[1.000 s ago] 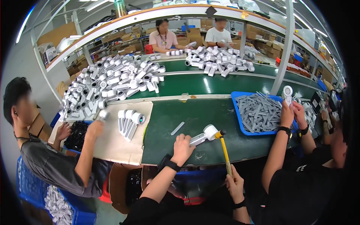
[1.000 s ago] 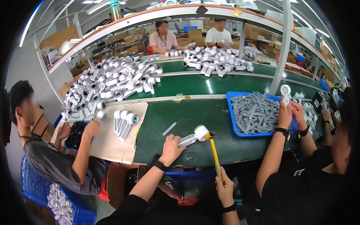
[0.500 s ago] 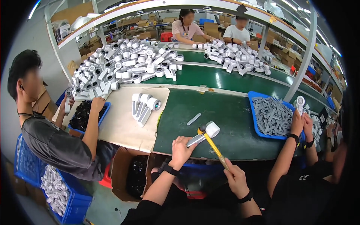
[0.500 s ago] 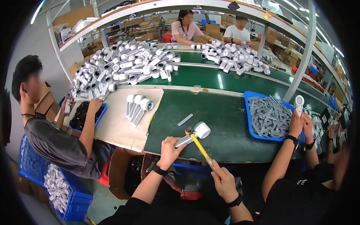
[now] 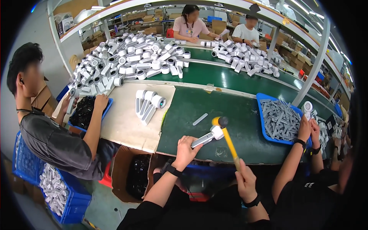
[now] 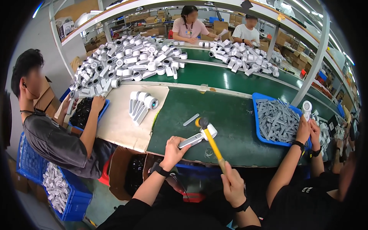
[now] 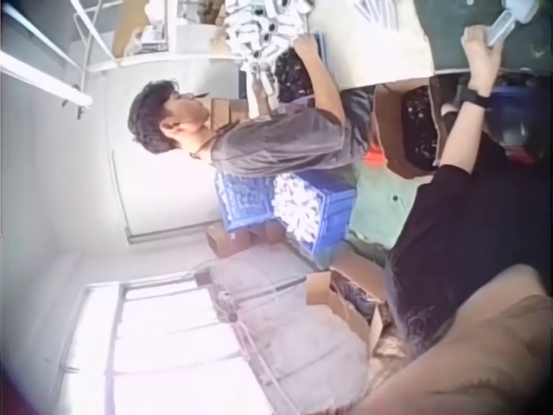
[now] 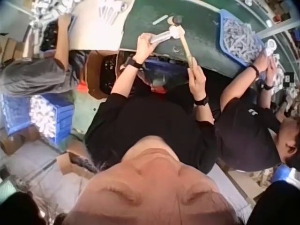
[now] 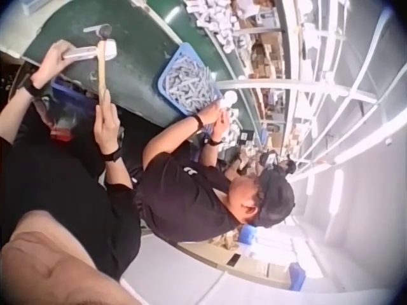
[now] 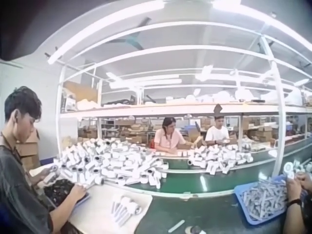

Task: The person picks up a white fan component, places a grey plastic strip onto it, and strikes the strip with a yellow hammer. They then set the assembled component aside and repeat the process with another fan.

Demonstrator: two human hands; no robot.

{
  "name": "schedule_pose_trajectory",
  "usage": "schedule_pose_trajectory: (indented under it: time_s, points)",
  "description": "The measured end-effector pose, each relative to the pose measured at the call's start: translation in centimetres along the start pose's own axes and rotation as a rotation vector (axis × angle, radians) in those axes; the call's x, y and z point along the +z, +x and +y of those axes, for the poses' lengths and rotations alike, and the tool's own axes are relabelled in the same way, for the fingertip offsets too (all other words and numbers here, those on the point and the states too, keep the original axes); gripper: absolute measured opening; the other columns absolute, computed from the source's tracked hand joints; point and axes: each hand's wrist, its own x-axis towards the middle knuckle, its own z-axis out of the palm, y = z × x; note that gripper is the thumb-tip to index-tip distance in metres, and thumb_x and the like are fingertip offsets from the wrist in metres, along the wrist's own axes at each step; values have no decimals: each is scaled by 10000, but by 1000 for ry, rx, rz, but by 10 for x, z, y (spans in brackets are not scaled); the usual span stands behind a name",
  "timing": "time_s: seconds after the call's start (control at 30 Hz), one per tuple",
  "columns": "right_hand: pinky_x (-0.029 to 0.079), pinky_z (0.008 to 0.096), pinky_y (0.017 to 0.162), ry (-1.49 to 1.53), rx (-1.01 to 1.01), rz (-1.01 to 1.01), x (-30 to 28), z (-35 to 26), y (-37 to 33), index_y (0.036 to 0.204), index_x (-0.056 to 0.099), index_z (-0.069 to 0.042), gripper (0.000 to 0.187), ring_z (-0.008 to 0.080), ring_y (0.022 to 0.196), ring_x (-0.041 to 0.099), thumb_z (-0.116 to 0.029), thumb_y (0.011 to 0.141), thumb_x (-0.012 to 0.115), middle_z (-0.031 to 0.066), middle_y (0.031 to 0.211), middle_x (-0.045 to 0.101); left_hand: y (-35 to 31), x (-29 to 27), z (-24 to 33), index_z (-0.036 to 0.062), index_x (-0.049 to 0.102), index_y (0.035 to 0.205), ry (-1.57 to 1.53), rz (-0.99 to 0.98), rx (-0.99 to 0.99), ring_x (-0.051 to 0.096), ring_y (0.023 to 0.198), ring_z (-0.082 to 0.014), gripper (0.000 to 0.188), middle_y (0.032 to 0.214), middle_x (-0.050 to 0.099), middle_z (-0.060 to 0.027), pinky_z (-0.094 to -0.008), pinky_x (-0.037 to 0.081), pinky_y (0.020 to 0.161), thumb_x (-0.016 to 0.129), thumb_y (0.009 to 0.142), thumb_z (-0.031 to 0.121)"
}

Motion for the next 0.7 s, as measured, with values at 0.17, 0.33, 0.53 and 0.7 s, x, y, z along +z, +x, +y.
schedule_pose_trajectory:
  time_s: [0.17, 0.33, 0.53, 0.7]
  points:
    - [480, 374, 611, -152, 70, -242, -12, 0, 5, 1370, 579, -95, 505, 306, 678, 599, -13, 878, 659, 117, 798, 590, 2, 3, -3, 34, 698, 904, -4, 20, 10, 601, 842, -341, 219, 825, 648, -120, -422, 463, 818, 813, 755, 148]
    - [463, 368, 617, -42, 66, -159, 1, 10, -6, 1387, 557, -67, 510, 306, 687, 583, -27, 890, 662, 137, 802, 566, 2, 4, -3, 40, 698, 881, -14, 11, -1, 606, 833, -328, 223, 828, 653, -111, -421, 455, 825, 824, 753, 172]
    - [465, 382, 624, 21, 35, -110, 4, 6, -3, 1401, 546, -84, 500, 312, 674, 574, -48, 910, 641, 137, 782, 557, 2, -4, 3, 68, 721, 917, 86, -4, -33, 605, 908, -289, 275, 846, 671, -69, -413, 431, 845, 854, 716, 202]
    - [453, 336, 608, -20, 85, -259, 5, 2, 1, 1391, 548, -44, 503, 265, 654, 564, -5, 898, 641, 120, 782, 555, -13, -12, -10, 81, 730, 929, 132, 37, -92, 588, 949, -282, 301, 855, 669, -46, -407, 425, 849, 865, 681, 184]
